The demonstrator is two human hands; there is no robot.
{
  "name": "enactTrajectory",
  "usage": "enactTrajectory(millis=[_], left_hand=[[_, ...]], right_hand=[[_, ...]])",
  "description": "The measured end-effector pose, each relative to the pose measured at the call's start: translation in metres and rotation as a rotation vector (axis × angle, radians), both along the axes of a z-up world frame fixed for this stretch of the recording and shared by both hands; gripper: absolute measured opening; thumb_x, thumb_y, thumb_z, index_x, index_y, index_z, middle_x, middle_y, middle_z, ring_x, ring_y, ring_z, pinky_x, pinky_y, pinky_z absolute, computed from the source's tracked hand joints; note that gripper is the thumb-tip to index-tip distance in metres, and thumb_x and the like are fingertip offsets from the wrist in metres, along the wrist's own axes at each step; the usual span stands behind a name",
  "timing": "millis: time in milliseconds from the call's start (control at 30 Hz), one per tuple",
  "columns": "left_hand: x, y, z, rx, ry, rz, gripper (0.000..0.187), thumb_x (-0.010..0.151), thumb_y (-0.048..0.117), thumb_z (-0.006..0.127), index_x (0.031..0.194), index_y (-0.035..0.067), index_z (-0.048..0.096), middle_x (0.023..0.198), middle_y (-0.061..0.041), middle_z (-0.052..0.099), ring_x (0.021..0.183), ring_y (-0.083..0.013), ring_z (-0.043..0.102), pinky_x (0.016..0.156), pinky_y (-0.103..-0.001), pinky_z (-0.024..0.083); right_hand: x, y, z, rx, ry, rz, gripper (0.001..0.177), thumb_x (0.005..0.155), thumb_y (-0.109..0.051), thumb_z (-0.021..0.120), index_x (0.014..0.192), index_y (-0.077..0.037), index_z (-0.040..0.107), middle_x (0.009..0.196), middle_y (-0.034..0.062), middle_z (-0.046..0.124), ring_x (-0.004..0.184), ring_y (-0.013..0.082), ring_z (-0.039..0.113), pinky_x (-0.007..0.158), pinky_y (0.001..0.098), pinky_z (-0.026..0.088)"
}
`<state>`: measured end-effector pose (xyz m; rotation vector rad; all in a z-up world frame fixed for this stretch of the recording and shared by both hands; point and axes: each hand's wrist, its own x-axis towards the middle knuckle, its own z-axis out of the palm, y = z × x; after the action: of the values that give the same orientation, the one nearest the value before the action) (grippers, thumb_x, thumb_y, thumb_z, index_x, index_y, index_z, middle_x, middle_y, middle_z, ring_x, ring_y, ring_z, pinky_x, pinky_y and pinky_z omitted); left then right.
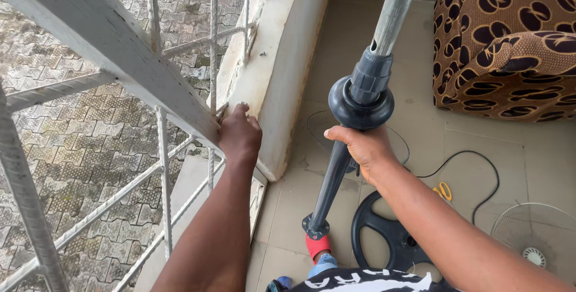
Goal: The person assembles an electric fan by first removing the front grille and fan blades from a disassembled unit, then attaching the fan head to the stand pole and securing the base to the pole using a screwdriver. The components are handled one at a time and repositioned on the tiled floor during the process.
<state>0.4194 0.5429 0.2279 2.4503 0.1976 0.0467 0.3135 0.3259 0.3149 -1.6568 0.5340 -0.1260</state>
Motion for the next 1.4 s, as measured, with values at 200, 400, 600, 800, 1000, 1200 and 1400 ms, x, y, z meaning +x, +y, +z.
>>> enactTrajectory(millis=[200, 400, 600, 800, 1000, 1200, 1400], left_hand=[[0.009, -0.002, -0.009, 0.032, 0.004, -0.013, 0.03, 0.091, 0.019, 0.063, 0.12, 0.016, 0.071, 0.104, -0.018, 0.074, 0.097, -0.0351, 0.072, 0.089, -0.044, 0.055], [0.016, -0.003, -0.022, 0.077, 0.058, 0.026, 0.023, 0.094, 0.016, 0.061, 0.114, 0.012, 0.072, 0.103, -0.019, 0.075, 0.099, -0.0358, 0.072, 0.089, -0.045, 0.056], [0.011, -0.003, -0.015, 0.048, 0.016, -0.04, 0.021, 0.102, 0.013, 0.057, 0.119, 0.013, 0.07, 0.098, -0.011, 0.077, 0.087, -0.0255, 0.077, 0.077, -0.041, 0.061], [-0.042, -0.034, 0.009, 0.073, -0.043, -0.112, 0.014, 0.098, 0.03, 0.068, 0.11, 0.026, 0.074, 0.094, -0.007, 0.075, 0.09, -0.0291, 0.07, 0.073, -0.046, 0.052], [-0.102, -0.089, 0.007, -0.12, -0.028, -0.234, 0.014, 0.09, 0.027, 0.073, 0.103, 0.021, 0.076, 0.095, -0.006, 0.076, 0.088, -0.0291, 0.071, 0.075, -0.043, 0.053], [-0.182, -0.173, -0.023, -0.256, 0.074, -0.324, 0.016, 0.087, 0.024, 0.073, 0.101, 0.018, 0.077, 0.09, -0.005, 0.077, 0.086, -0.0247, 0.074, 0.08, -0.037, 0.055], [-0.295, -0.266, -0.097, -0.398, 0.292, -0.359, 0.016, 0.088, 0.023, 0.072, 0.103, 0.015, 0.076, 0.085, -0.002, 0.079, 0.08, -0.0128, 0.074, 0.077, -0.03, 0.055]], right_hand=[[0.0, -0.005, 0.0, -0.038, 0.022, -0.007, 0.042, 0.063, -0.007, 0.084, 0.102, -0.008, 0.068, 0.098, 0.0002, 0.065, 0.094, 0.0152, 0.062, 0.085, 0.0355, 0.051], [-0.005, -0.01, 0.002, -0.02, 0.054, -0.038, 0.043, 0.063, -0.008, 0.085, 0.103, -0.008, 0.069, 0.099, 0.0006, 0.067, 0.094, 0.0151, 0.063, 0.085, 0.0346, 0.052], [-0.023, -0.027, 0.002, -0.009, -0.001, -0.065, 0.045, 0.063, -0.008, 0.084, 0.104, -0.007, 0.067, 0.098, 0.0011, 0.067, 0.092, 0.0149, 0.064, 0.082, 0.0341, 0.054], [-0.057, -0.066, -0.014, -0.012, -0.018, -0.14, 0.043, 0.064, -0.008, 0.085, 0.103, -0.008, 0.068, 0.099, 0.0001, 0.067, 0.094, 0.0152, 0.064, 0.084, 0.0333, 0.052], [-0.11, -0.147, -0.042, -0.09, 0.089, -0.396, 0.038, 0.067, -0.015, 0.083, 0.101, -0.006, 0.068, 0.1, 0.005, 0.067, 0.097, 0.0196, 0.064, 0.089, 0.0384, 0.05], [-0.196, -0.266, -0.071, -0.073, 0.121, -0.664, 0.043, 0.068, -0.018, 0.084, 0.107, -0.012, 0.066, 0.106, 0.0012, 0.066, 0.103, 0.0163, 0.058, 0.095, 0.0397, 0.041], [-0.301, -0.382, -0.126, 0.05, 0.164, -0.779, 0.035, 0.072, -0.022, 0.086, 0.098, -0.012, 0.064, 0.089, -0.0029, 0.056, 0.073, 0.013, 0.042, 0.061, 0.034, 0.03]])
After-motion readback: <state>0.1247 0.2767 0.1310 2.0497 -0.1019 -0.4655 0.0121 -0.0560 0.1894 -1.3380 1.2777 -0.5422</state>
